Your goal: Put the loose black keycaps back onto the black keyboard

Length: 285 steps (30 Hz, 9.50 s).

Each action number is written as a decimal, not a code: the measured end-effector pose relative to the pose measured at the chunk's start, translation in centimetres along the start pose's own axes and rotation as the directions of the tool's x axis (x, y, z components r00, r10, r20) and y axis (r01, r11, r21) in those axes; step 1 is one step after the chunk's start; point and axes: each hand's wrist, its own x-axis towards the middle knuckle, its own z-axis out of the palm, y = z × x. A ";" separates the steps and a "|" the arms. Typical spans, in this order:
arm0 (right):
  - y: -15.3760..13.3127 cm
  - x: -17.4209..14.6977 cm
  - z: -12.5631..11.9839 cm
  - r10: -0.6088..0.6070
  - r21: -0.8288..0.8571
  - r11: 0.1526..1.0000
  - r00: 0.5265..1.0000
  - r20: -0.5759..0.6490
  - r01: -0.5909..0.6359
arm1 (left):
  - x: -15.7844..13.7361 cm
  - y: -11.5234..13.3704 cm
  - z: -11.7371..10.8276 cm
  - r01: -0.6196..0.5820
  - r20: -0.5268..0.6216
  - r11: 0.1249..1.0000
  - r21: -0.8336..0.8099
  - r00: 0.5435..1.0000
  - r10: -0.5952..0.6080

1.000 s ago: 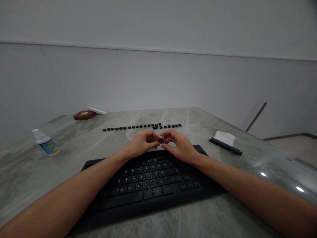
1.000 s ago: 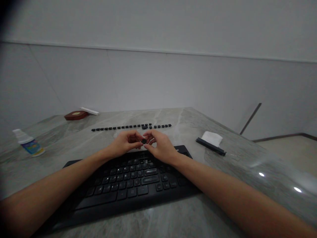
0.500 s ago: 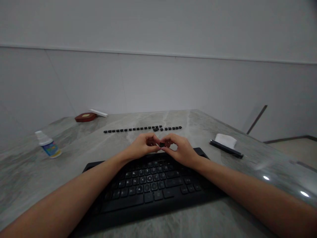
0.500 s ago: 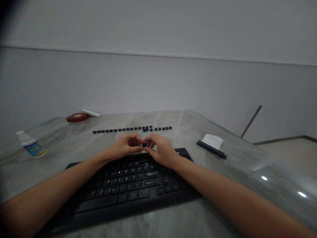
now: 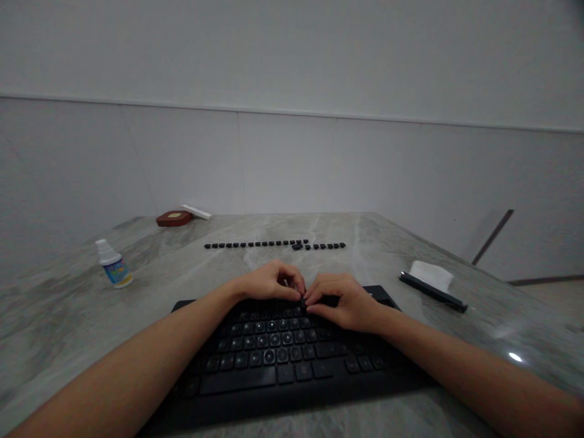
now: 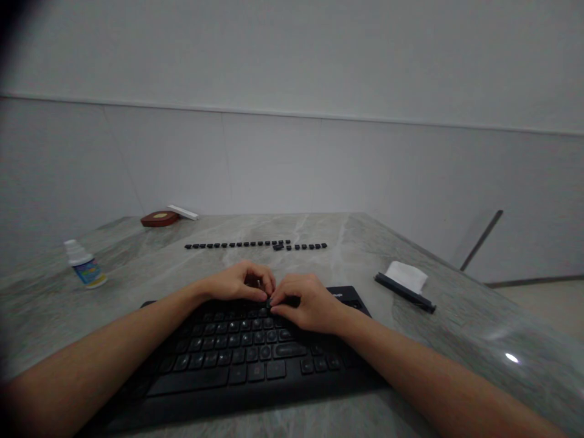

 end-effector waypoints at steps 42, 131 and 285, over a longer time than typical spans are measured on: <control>-0.6 0.2 -0.9 -0.200 -0.120 0.968 0.968 0.148 0.219 | 0.2 0.4 0.5 -0.042 0.095 0.991 0.128 0.995 0.030; 9.7 6.8 0.1 0.350 -0.417 0.851 0.937 0.001 -0.318 | 0.4 -1.4 0.3 0.072 -0.057 0.986 0.148 0.996 -0.064; 13.1 6.2 -2.3 0.313 -0.709 0.677 0.949 0.033 -0.198 | 0.9 2.8 4.5 0.117 -0.139 0.499 0.859 0.990 0.006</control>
